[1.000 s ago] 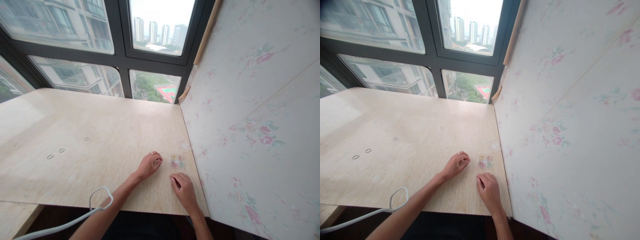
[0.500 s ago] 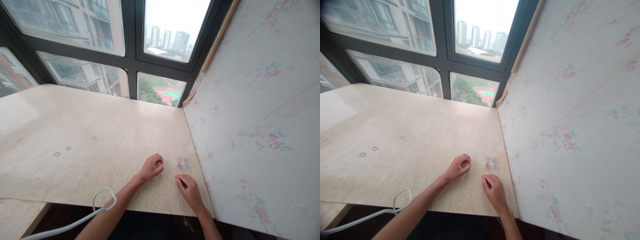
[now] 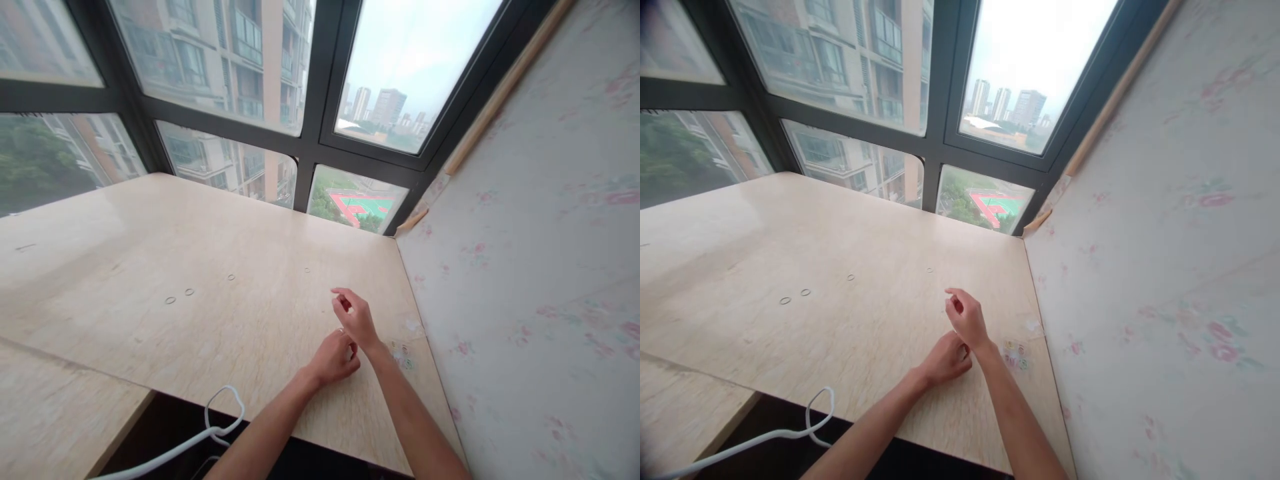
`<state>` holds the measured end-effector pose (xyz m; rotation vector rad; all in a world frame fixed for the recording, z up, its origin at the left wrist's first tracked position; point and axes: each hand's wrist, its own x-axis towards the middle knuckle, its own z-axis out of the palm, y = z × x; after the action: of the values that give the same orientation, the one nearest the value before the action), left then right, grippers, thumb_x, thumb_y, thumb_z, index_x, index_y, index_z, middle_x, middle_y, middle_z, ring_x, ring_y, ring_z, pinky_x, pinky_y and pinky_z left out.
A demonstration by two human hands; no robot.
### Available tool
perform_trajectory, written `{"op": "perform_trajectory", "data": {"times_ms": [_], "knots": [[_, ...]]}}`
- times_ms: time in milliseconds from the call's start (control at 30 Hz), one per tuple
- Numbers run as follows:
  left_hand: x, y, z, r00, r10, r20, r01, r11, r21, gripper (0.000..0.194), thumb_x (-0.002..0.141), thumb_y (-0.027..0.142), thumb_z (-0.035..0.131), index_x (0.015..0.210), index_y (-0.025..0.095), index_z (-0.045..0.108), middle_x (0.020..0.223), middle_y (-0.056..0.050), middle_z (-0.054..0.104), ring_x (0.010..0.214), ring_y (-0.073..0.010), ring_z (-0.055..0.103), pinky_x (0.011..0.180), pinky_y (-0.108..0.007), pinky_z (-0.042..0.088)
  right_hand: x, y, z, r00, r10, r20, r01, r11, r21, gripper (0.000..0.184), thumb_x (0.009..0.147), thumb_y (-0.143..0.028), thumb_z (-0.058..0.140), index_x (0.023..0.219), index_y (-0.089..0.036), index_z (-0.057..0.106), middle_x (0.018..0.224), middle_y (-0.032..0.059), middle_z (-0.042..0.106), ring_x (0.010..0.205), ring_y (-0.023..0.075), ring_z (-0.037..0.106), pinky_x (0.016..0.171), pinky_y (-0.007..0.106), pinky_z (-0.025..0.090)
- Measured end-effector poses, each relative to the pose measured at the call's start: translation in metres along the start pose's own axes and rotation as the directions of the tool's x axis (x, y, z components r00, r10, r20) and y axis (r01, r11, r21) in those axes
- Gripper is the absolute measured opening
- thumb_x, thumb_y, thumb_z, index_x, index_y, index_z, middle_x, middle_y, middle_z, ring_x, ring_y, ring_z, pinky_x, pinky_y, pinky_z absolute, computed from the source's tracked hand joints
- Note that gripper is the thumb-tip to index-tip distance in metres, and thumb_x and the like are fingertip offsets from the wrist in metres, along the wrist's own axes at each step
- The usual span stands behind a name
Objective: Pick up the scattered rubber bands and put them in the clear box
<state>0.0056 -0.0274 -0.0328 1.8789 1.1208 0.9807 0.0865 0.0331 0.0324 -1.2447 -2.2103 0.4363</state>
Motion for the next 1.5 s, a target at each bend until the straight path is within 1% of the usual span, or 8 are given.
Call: {"op": "perform_trajectory", "data": {"times_ms": [133, 233, 367, 533, 800, 1000, 1233, 1500], "knots": [[0.001, -0.001, -0.002, 0.999, 0.029, -0.034, -0.028, 0.999, 0.039, 0.016, 0.060, 0.007, 0.049, 0.068, 0.019, 0.042, 0.073, -0.001, 0.052, 0.070, -0.0159, 0.047, 0.063, -0.027, 0.035, 0.068, 0.007, 0.041, 0.992, 0.028, 0.120, -0.013, 0.992, -0.126, 0.040, 0.090, -0.019, 0.048, 0.129, -0.012, 0.046, 0.099, 0.0057, 0.063, 0.079, 0.0122, 0.062, 0.078, 0.025, 0.050], [0.001, -0.001, -0.003, 0.999, 0.021, -0.036, -0.020, 1.000, 0.014, 0.019, 0.058, 0.006, 0.048, 0.067, 0.019, 0.039, 0.072, -0.001, 0.051, 0.070, -0.0155, 0.046, 0.063, -0.026, 0.035, 0.102, 0.011, 0.065, 0.975, 0.048, 0.219, 0.009, 0.968, -0.252, 0.041, 0.088, -0.019, 0.056, 0.128, -0.013, 0.049, 0.116, 0.0120, 0.059, 0.099, 0.0187, 0.060, 0.087, 0.033, 0.049], [-0.001, -0.003, -0.004, 0.999, -0.025, -0.043, 0.024, 0.999, -0.031, 0.018, 0.058, 0.006, 0.048, 0.068, 0.019, 0.041, 0.072, 0.000, 0.050, 0.067, -0.0142, 0.045, 0.061, -0.025, 0.034, 0.123, 0.009, 0.081, 0.933, 0.031, 0.360, 0.113, 0.920, -0.375, 0.028, 0.092, -0.029, 0.058, 0.118, -0.017, 0.057, 0.122, 0.0086, 0.057, 0.106, 0.0231, 0.058, 0.089, 0.044, 0.049], [-0.003, -0.008, -0.001, 0.995, -0.062, -0.074, 0.059, 0.998, -0.031, 0.016, 0.059, 0.006, 0.049, 0.067, 0.019, 0.044, 0.071, 0.000, 0.050, 0.067, -0.0136, 0.044, 0.061, -0.024, 0.032, 0.126, 0.005, 0.078, 0.877, 0.066, 0.476, 0.181, 0.872, -0.455, 0.028, 0.093, -0.031, 0.057, 0.118, -0.017, 0.058, 0.120, 0.0080, 0.059, 0.101, 0.0215, 0.060, 0.085, 0.042, 0.052], [-0.002, -0.009, 0.001, 0.994, -0.062, -0.095, 0.058, 0.997, -0.040, 0.018, 0.059, 0.003, 0.048, 0.069, 0.018, 0.048, 0.072, -0.001, 0.054, 0.066, -0.0134, 0.046, 0.061, -0.024, 0.032, 0.101, 0.013, 0.056, 0.837, 0.184, 0.515, 0.030, 0.924, -0.380, 0.029, 0.093, -0.032, 0.058, 0.117, -0.016, 0.058, 0.118, 0.0079, 0.059, 0.099, 0.0209, 0.061, 0.083, 0.041, 0.052], [-0.002, -0.010, 0.001, 0.991, -0.061, -0.123, 0.051, 0.996, -0.077, 0.019, 0.059, 0.002, 0.047, 0.070, 0.017, 0.051, 0.073, -0.001, 0.058, 0.066, -0.0135, 0.049, 0.061, -0.023, 0.034, 0.066, 0.019, 0.033, 0.854, 0.165, 0.493, -0.193, 0.981, 0.005, 0.020, 0.094, -0.029, 0.049, 0.083, -0.015, 0.058, 0.083, 0.0031, 0.067, 0.069, 0.0130, 0.063, 0.064, 0.027, 0.052], [-0.002, -0.009, 0.000, 0.989, -0.103, -0.110, 0.091, 0.989, -0.115, 0.019, 0.061, 0.002, 0.046, 0.071, 0.017, 0.053, 0.071, 0.000, 0.058, 0.064, -0.0125, 0.050, 0.059, -0.023, 0.034, 0.015, 0.025, -0.006, 0.909, 0.097, 0.406, -0.309, 0.811, 0.497, 0.030, 0.087, -0.038, 0.037, 0.063, -0.021, 0.040, 0.057, -0.0004, 0.059, 0.046, 0.0096, 0.052, 0.048, 0.022, 0.044], [-0.002, -0.011, 0.002, 0.984, -0.086, -0.156, 0.073, 0.993, -0.092, 0.017, 0.063, 0.003, 0.046, 0.069, 0.016, 0.053, 0.069, 0.001, 0.059, 0.064, -0.0122, 0.050, 0.061, -0.023, 0.035, -0.034, 0.038, -0.016, 0.937, 0.180, 0.301, -0.340, 0.677, 0.653, 0.045, 0.085, -0.056, 0.046, 0.056, -0.022, 0.038, 0.043, -0.0044, 0.050, 0.031, 0.0061, 0.035, 0.034, 0.019, 0.024]]}}
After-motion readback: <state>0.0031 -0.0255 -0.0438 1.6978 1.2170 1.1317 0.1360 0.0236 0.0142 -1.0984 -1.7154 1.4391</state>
